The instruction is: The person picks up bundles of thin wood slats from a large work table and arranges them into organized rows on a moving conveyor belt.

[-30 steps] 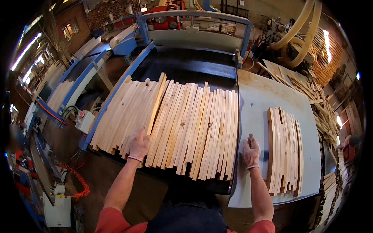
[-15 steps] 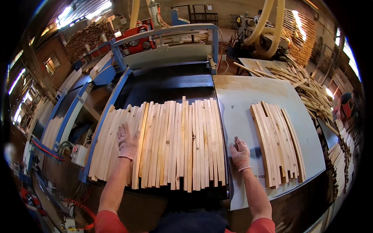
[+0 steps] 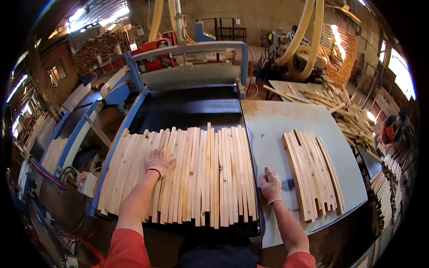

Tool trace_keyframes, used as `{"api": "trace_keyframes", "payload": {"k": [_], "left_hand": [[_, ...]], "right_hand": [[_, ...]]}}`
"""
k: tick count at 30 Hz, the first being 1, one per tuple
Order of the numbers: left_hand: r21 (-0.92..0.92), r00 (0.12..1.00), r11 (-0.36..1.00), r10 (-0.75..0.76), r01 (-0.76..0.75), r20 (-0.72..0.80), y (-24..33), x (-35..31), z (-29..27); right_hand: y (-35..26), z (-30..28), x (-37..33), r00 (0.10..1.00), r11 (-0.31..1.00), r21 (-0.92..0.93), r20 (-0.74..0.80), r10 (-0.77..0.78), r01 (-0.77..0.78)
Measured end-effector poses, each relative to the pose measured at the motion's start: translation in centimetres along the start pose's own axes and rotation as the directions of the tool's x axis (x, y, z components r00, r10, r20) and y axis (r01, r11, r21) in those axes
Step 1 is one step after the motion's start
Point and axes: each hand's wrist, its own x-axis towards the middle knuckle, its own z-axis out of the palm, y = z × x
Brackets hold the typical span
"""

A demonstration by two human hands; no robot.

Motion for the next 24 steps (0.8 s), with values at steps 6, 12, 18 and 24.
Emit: {"api": "trace_keyframes", "payload": {"k": [6,12,18,24], "left_hand": [[-0.076,0.934,0.996,-0.063,0.038,-0.351,-3.5,3.5,-1.9],[-0.069,0.618,0.997,-0.066,0.019,-0.784,-4.8,8.2,-4.6],[-0.018,0.929,0.994,-0.104,0.105,-0.356,-1.8,10.0,2.1],[-0.085,0.938,0.988,-0.147,0.127,-0.315,-0.9,11.9,2.9]], "right_hand": [[-0.6,-0.1,0.1,0.999,1.000,0.018,0.044,-0.002,0.001],[-1.0,0.1,-0.7,1.000,0.999,0.028,-0.017,-0.016,0.017],[-3.5,-0.6,0.1,0.999,0.992,-0.118,0.002,-0.047,0.047],[-1.3,-0.2,-0.6,1.000,0.997,-0.083,-0.002,-0.004,0.004]]}}
